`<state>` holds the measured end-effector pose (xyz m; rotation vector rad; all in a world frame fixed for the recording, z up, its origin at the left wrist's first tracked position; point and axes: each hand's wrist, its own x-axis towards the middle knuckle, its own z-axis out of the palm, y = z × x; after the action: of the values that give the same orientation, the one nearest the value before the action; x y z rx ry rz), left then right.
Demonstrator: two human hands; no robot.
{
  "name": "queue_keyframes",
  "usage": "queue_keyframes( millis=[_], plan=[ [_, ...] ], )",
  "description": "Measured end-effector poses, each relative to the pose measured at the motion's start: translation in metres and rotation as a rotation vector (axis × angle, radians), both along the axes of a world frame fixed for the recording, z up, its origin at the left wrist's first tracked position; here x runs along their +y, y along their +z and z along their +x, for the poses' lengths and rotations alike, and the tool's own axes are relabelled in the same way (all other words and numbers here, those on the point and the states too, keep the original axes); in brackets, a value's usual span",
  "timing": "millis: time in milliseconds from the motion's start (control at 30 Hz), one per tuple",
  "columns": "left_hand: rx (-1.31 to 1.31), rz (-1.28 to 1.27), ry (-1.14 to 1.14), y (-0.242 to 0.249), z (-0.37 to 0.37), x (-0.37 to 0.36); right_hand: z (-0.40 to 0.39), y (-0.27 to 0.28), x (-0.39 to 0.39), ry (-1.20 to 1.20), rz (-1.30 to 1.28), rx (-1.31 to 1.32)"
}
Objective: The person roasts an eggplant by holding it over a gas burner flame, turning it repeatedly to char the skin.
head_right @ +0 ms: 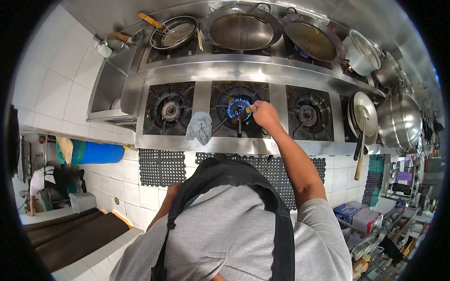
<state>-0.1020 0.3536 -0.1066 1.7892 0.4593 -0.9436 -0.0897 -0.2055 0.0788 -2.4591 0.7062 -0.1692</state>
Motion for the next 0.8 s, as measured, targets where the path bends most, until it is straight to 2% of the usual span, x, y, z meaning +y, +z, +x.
queue_keyframes(
  millis=[200,267,367,667,767,800],
  plan=[
    [-0.023,-0.002,-0.049,-0.005,-0.009,0.004,0.023,0.010,0.009,0.030,-0.019,0.007],
    [-0.039,0.039,-0.051,-0.028,-0.012,0.012,0.034,0.004,0.004,0.019,-0.038,-0.009],
    [0.033,0.022,-0.046,-0.016,-0.006,0.008,0.046,0.000,0.002,0.025,-0.010,-0.055],
    [0.021,-0.063,0.148,-0.027,-0.005,0.006,0.039,0.023,0.015,0.132,0.002,-0.057],
    [-0.064,-0.046,0.025,-0.033,-0.006,0.011,0.035,0.024,0.017,0.093,0.052,-0.118],
    [-0.186,-0.002,-0.166,-0.037,-0.006,0.014,0.035,0.030,0.019,0.063,0.106,-0.141]
  ],
)
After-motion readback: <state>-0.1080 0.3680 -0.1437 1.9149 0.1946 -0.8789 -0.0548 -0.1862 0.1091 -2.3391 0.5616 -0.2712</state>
